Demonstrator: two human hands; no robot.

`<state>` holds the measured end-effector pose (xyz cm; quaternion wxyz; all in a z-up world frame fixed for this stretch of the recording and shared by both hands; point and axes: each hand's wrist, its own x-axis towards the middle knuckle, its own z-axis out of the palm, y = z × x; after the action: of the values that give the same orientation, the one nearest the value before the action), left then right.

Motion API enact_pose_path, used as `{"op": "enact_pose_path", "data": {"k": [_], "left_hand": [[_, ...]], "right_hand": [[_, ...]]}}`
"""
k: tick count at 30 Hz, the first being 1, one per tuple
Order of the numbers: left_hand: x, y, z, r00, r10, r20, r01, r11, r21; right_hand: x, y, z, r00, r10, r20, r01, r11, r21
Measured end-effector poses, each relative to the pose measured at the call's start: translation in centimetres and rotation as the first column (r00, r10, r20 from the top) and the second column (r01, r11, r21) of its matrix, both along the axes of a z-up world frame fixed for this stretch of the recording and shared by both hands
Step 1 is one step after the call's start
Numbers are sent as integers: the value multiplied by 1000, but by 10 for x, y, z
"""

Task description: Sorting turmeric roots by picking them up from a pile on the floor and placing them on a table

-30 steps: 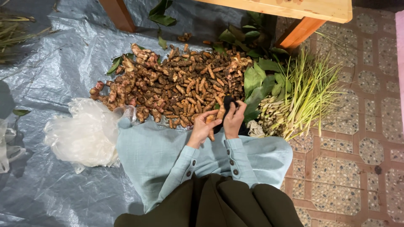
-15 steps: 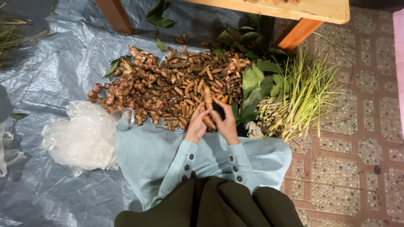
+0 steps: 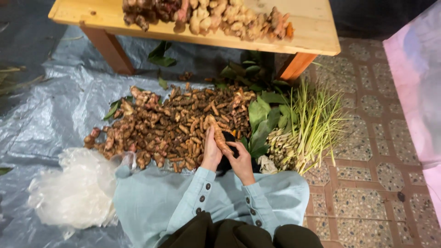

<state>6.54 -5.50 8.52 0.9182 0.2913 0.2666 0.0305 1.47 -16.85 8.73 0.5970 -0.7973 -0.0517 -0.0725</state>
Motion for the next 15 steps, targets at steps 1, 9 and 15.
{"op": "enact_pose_path", "data": {"k": [1, 9, 15], "left_hand": [[12, -4, -31, 1000, -6, 10, 6, 1000, 1], [45, -13, -13, 969, -246, 21, 238, 954, 184], [155, -18, -37, 914, -400, 73, 276, 743, 610]], "right_hand": [[2, -4, -1, 1000, -6, 10, 6, 1000, 1], [40, -54, -61, 909, -25, -416, 344, 610, 714], [87, -80, -31, 948, 23, -319, 271, 473, 838]]}}
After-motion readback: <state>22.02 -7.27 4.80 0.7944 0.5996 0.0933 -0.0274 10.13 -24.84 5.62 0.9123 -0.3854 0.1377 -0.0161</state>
